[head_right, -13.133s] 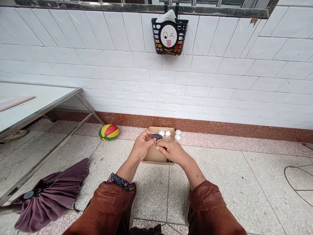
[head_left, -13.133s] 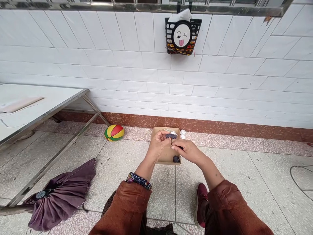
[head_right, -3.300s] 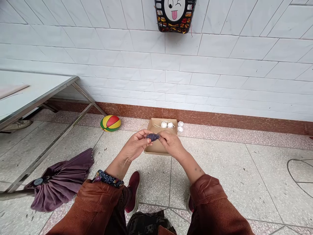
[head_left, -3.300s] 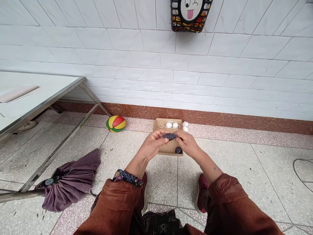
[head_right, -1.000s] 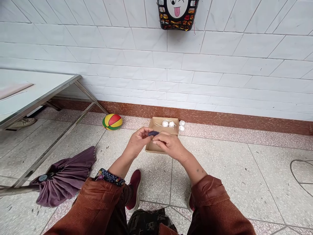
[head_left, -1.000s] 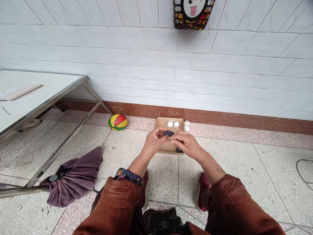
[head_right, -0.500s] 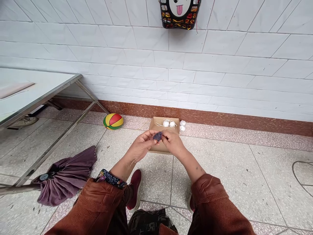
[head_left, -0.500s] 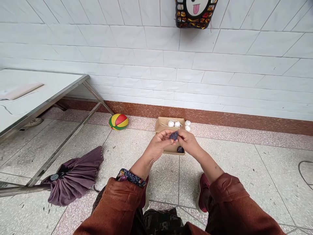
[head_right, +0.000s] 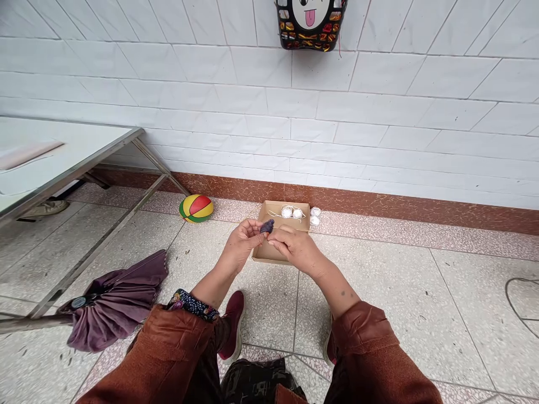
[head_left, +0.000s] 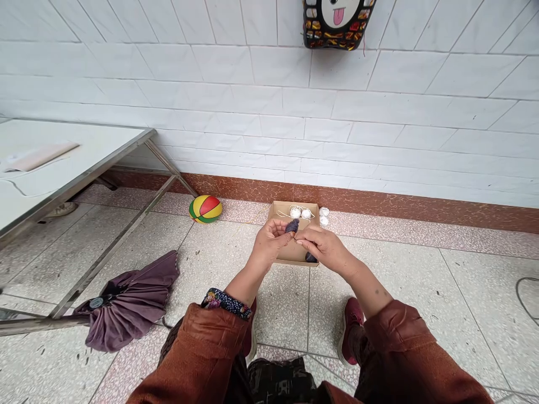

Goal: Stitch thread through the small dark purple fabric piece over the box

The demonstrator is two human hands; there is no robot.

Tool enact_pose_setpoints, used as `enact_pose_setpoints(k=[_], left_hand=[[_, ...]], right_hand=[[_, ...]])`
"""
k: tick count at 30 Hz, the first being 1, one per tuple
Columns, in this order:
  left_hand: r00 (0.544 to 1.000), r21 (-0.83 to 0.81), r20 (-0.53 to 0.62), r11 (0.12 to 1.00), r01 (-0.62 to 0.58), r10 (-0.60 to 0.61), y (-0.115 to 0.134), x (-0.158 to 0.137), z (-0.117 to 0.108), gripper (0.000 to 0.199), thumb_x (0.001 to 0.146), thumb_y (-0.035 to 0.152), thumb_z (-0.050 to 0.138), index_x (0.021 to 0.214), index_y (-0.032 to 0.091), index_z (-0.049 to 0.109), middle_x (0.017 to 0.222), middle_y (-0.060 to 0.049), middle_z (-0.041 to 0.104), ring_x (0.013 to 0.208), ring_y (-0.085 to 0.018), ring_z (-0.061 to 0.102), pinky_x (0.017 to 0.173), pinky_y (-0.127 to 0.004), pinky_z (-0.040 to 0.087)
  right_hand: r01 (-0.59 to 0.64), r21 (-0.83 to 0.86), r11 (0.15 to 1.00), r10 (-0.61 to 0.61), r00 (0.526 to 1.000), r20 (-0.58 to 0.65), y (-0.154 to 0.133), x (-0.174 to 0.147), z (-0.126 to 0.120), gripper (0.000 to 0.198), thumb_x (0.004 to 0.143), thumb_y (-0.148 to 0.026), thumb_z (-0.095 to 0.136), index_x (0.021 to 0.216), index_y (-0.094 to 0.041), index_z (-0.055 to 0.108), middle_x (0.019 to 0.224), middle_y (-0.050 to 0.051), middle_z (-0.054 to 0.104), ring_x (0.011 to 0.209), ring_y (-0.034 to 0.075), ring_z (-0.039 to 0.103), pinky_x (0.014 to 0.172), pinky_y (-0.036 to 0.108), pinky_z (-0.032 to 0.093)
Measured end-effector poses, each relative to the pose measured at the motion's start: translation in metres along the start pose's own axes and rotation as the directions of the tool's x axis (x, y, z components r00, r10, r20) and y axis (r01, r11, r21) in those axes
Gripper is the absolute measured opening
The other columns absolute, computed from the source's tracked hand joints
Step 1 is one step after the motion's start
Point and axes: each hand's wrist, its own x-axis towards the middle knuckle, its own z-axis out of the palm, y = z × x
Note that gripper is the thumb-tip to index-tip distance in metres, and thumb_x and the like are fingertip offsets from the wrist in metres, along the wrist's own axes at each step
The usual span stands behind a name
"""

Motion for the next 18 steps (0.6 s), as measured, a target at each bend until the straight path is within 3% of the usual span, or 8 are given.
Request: enact_pose_setpoints(k=[5,10,14,18], left_hand=[[0.989,0.053,0.143,0.998,0.031,-0.038,0.001,-0.004,0.002,0.033,0.06,0.023,0.083,0.083,0.017,0.06,0.08,0.001,0.065,0.076,-0.012,0.058,0.076,-0.027,0.044],[0.96,0.123,0.266,0.991,0.059,-0.09,0.001,-0.009,0.003,0.031,0.061,0.021,0.082,0.076,0.017,0.056,0.071,0.005,0.058,0.064,-0.008,0.052,0.065,-0.024,0.039],[0.915,0.006,0.373,0.986,0.165,-0.155,0.006,-0.015,0.003,0.031,0.061,0.021,0.083,0.081,0.017,0.059,0.076,0.003,0.061,0.068,-0.009,0.056,0.067,-0.024,0.042],[0.94,-0.161,0.317,0.969,0.185,-0.127,0.006,-0.015,0.003,0.032,0.062,0.02,0.084,0.084,0.017,0.061,0.078,0.002,0.063,0.07,-0.01,0.058,0.069,-0.025,0.044]], right_hand=[[0.022,-0.052,0.998,-0.027,0.996,-0.087,0.005,0.0,-0.01,0.021,0.101,-0.03,0.051,0.1,-0.024,0.071,0.093,0.005,0.065,0.088,0.018,0.063,0.077,0.031,0.052],[0.013,-0.042,0.999,-0.017,0.996,-0.086,0.011,0.0,-0.007,0.02,0.099,-0.034,0.056,0.096,-0.024,0.073,0.089,0.004,0.065,0.084,0.018,0.062,0.075,0.03,0.051],[-0.074,0.095,0.993,0.085,0.989,-0.121,0.018,0.004,-0.005,0.019,0.097,-0.029,0.058,0.085,-0.023,0.072,0.082,0.003,0.066,0.078,0.017,0.062,0.073,0.03,0.05],[-0.138,0.15,0.979,0.158,0.978,-0.134,0.023,0.006,0.003,0.019,0.097,-0.025,0.055,0.083,-0.022,0.068,0.081,0.003,0.066,0.079,0.018,0.062,0.074,0.031,0.048]])
